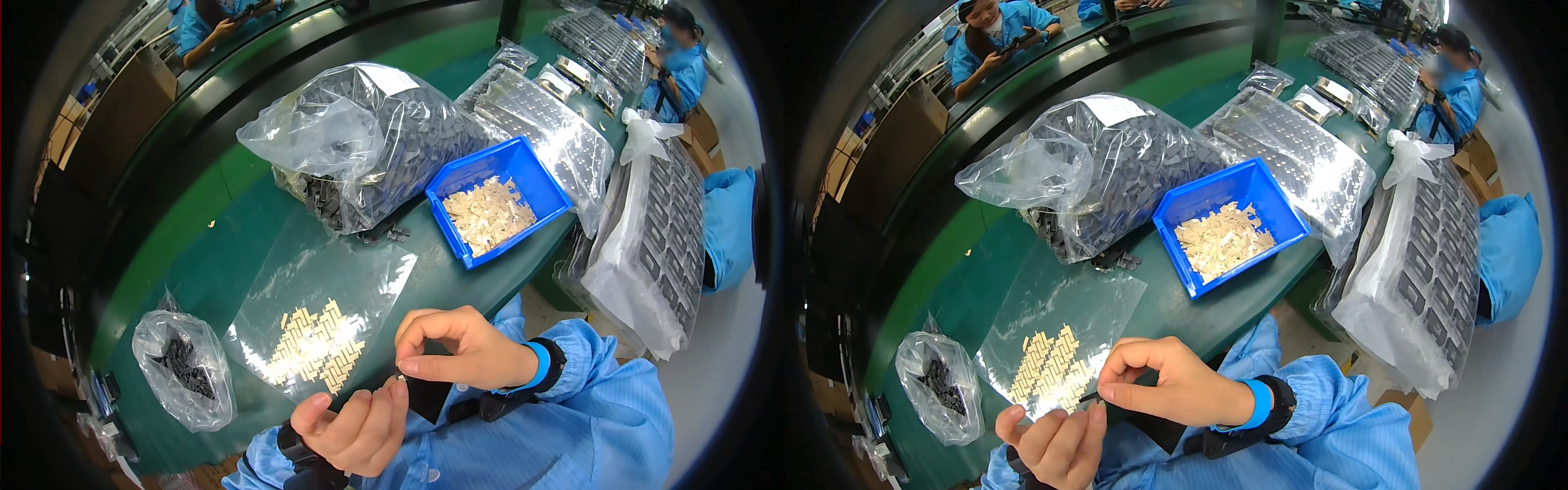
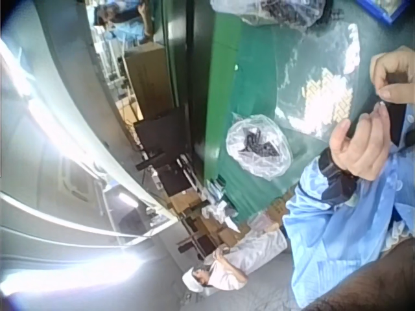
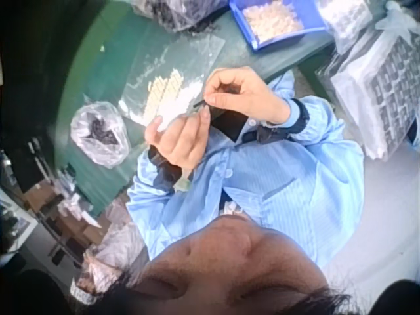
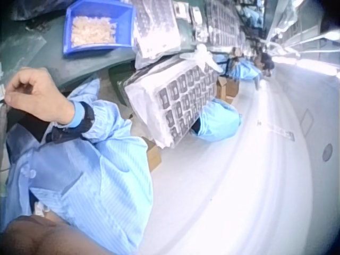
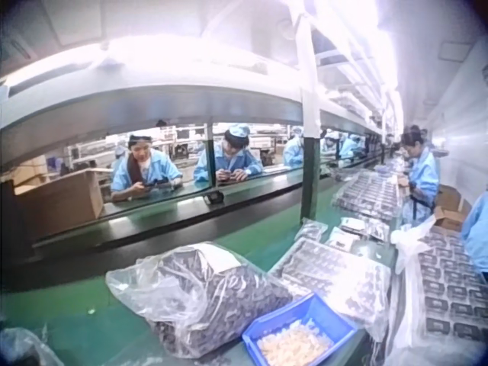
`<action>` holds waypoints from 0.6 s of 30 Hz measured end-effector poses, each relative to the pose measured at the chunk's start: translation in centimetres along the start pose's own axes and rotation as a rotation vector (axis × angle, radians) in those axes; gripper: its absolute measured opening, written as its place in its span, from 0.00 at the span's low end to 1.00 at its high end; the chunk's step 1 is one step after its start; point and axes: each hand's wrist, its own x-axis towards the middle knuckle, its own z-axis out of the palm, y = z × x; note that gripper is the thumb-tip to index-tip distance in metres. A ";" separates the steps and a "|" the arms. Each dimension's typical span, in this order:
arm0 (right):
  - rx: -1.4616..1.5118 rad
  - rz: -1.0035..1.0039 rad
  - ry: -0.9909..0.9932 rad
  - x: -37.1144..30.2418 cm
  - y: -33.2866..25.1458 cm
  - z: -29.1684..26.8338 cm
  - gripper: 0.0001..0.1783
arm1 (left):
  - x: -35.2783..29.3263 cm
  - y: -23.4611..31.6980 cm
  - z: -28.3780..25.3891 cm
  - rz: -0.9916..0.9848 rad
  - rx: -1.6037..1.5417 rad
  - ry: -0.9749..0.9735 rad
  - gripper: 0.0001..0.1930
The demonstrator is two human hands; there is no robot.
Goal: Assembling small components on a factory production line.
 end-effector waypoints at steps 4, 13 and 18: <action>-0.148 -0.130 0.161 -0.4 -0.3 -0.1 0.02 | 0.9 -0.2 0.2 -0.013 -0.096 -0.196 0.10; -0.190 -0.429 0.576 -1.1 -1.5 -1.8 0.03 | 3.4 -2.9 8.0 -0.190 -0.361 -0.730 0.21; -0.260 -0.428 0.567 -1.9 -1.2 -1.9 0.03 | 2.0 -2.1 10.9 -0.113 0.023 -0.796 0.19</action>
